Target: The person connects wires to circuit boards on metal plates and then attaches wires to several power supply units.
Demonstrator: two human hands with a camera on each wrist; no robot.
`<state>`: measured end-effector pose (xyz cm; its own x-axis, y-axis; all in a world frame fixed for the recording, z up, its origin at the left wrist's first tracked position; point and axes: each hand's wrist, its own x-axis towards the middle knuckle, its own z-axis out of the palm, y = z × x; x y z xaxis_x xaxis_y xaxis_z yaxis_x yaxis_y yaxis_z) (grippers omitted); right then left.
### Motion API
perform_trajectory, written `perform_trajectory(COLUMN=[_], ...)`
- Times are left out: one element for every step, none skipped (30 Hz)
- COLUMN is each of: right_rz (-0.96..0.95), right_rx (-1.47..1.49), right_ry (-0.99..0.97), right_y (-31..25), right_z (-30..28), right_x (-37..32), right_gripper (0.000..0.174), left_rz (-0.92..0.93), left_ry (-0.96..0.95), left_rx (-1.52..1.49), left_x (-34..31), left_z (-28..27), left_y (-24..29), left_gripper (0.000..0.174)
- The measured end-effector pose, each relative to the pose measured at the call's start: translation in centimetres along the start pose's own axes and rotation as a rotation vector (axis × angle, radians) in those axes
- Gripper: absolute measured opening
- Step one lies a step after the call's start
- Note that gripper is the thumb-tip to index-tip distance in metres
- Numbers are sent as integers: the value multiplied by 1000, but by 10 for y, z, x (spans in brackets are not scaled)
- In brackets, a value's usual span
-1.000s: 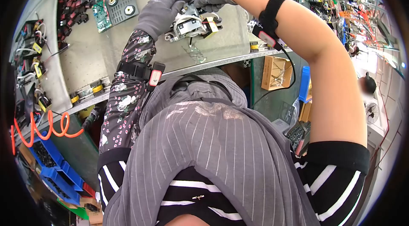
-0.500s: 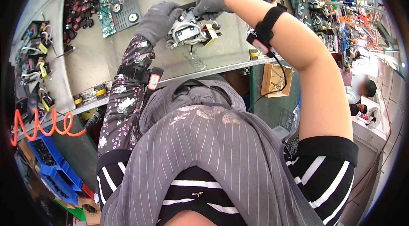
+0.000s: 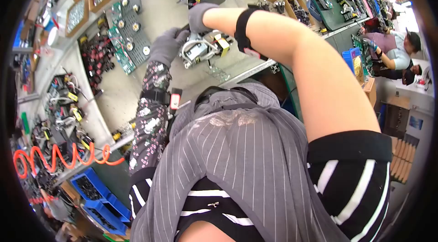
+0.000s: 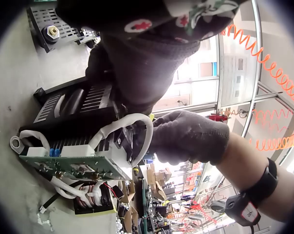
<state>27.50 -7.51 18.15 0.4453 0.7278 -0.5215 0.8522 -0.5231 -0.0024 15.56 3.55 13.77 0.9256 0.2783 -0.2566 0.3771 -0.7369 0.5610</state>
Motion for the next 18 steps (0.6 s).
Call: perform_trajectory(right_rz=[41,56,69,78,82,114,144,156,165,168,144,119,112,83,49,-17,-32,19], right_rx=[127,119,107,184,264,309,358,364,376,386,360,327,335,463,588,744,746,951], right_ry=[9,19,28,79,123,68,10,9,4,18,3,-15,-10,-101,-193,-272,-273,-191], right_y=[-3,-1,3,7,10,8,9,13,19,23,28,34,40,47,58,72,84,97], right_z=[-8,-2,10,25,34,26,19,20,25,25,30,32,33,33,34,36,34,30], right_x=[-12,-13,-11,-13,-19,-37,-52,-55,-57,-64,-70,-75,-80,-85,-86,-86,-85,-82], right_gripper=[31,29,29,29,29,30,30,31,32,32,32,32,32,33,35,39,39,39], left_rz=[-11,29,66,93,115,179,240,249,254,265,268,254,279,283,285,278,294,274], left_ry=[25,40,58,42,18,46,68,55,35,18,-3,-55,-67,-82,-94,-88,-49,-63], left_rx=[21,30,37,26,14,5,-3,-35,-64,-67,-65,-79,-87,-63,-38,-17,-41,-48], left_x=[-6,-7,-6,-6,-5,-2,0,-4,-8,-6,-5,-9,-10,-11,-12,-15,-16,-17], left_z=[-4,-3,0,3,7,18,24,20,18,23,32,27,30,32,33,34,38,37], left_y=[4,4,2,3,3,-2,-1,9,19,22,22,33,36,39,42,43,41,42], left_gripper=[43,42,42,40,38,36,34,33,32,32,32,32,33,33,33,32,32,33])
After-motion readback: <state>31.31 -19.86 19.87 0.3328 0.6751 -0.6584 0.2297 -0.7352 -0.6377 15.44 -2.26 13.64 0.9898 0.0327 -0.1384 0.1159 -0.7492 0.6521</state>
